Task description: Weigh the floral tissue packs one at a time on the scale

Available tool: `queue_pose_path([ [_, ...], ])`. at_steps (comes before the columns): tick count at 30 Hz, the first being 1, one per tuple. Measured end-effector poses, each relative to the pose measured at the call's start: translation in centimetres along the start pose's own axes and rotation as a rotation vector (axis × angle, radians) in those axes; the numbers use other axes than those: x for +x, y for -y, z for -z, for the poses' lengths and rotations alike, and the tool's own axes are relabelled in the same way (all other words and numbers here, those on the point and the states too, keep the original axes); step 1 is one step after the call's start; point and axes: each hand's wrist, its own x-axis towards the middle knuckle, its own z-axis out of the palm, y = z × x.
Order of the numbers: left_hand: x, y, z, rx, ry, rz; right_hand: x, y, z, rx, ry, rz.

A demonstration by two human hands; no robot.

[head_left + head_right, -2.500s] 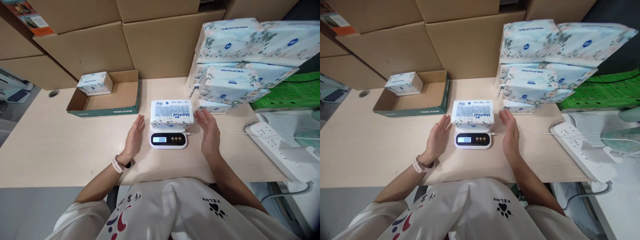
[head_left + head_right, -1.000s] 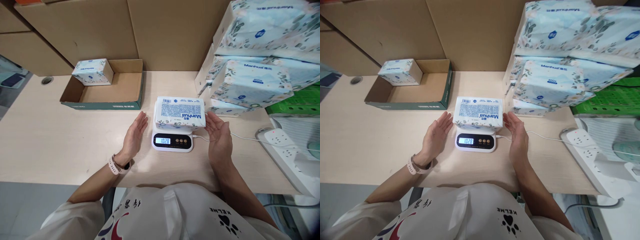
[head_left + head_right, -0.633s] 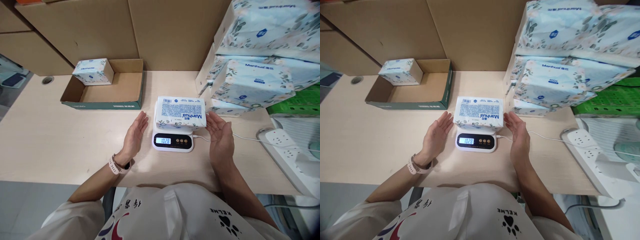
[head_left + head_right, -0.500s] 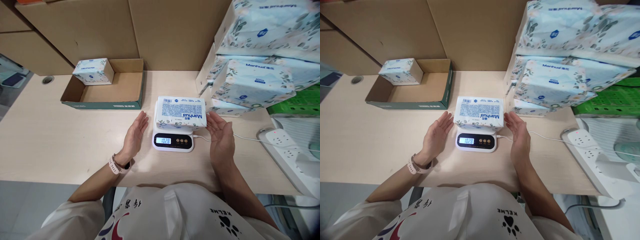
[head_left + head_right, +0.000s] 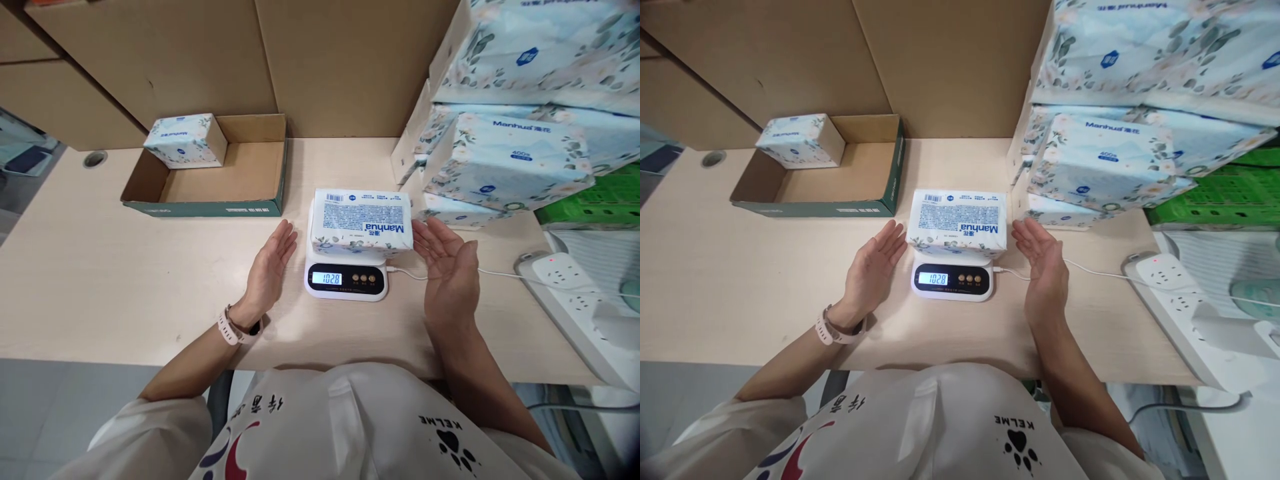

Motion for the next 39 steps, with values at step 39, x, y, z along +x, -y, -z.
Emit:
queue_pose_path([
  [39, 9.1, -13.1, 0.8, 0.318, -0.151, -0.858, 4.7, 6.8, -16.3, -0.355, 0.677, 0.368],
])
